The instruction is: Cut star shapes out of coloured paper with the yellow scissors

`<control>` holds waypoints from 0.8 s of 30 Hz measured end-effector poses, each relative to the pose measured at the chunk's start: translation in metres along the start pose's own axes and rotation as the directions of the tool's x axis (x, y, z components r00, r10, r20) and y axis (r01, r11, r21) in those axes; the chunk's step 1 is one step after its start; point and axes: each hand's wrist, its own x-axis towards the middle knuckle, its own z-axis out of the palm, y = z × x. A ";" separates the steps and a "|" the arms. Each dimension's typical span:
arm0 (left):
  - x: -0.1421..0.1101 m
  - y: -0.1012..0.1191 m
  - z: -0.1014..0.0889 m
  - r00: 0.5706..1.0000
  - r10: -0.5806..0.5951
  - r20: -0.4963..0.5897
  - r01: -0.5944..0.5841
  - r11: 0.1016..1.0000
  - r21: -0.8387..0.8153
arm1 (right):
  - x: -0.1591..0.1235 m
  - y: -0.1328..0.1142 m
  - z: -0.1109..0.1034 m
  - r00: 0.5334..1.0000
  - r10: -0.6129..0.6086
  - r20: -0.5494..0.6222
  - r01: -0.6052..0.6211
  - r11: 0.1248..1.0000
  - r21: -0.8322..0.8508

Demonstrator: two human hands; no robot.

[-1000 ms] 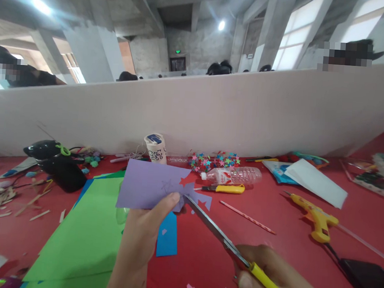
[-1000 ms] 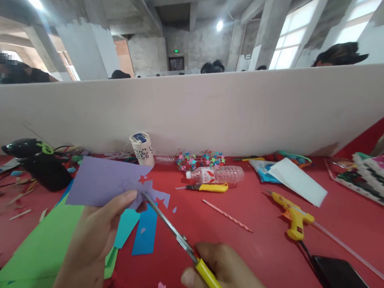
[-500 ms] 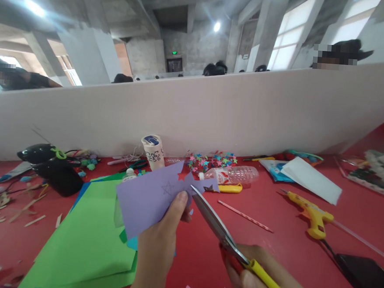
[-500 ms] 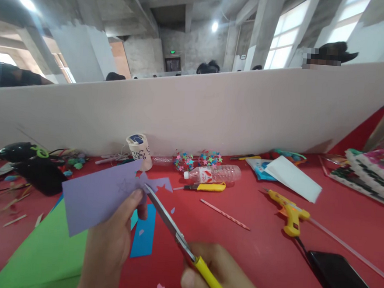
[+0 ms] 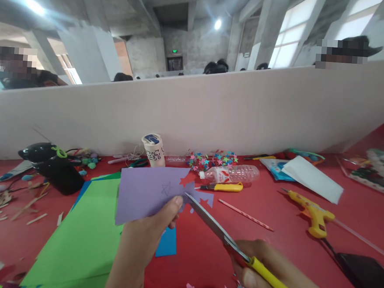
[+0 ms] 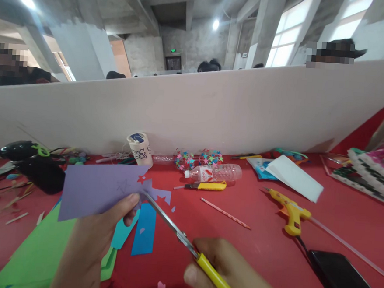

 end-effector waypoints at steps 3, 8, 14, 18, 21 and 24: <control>0.000 -0.001 -0.004 1.000 -0.006 -0.005 0.006 1.000 0.001 | 0.000 -0.003 0.004 0.999 0.042 0.007 -0.042 0.999 -0.017; 0.001 0.000 -0.004 1.000 -0.020 -0.004 0.020 0.999 -0.030 | 0.000 -0.002 0.007 0.996 0.090 -0.026 -0.091 0.995 -0.027; 0.000 0.005 -0.001 0.999 -0.040 -0.022 0.039 0.999 -0.029 | 0.001 0.001 0.004 0.996 0.069 -0.063 -0.072 0.996 -0.051; 0.001 0.003 -0.002 0.998 -0.063 0.001 0.063 0.996 -0.068 | 0.003 -0.001 0.001 0.999 0.028 0.036 -0.026 0.998 -0.063; 0.002 0.000 0.001 0.999 -0.047 0.019 0.049 0.988 -0.147 | 0.000 -0.003 0.000 0.999 0.022 -0.024 -0.024 0.998 -0.064; 0.002 -0.002 0.009 0.999 0.006 0.032 0.003 0.964 -0.264 | -0.005 -0.002 0.003 0.997 0.037 -0.068 -0.037 0.999 0.007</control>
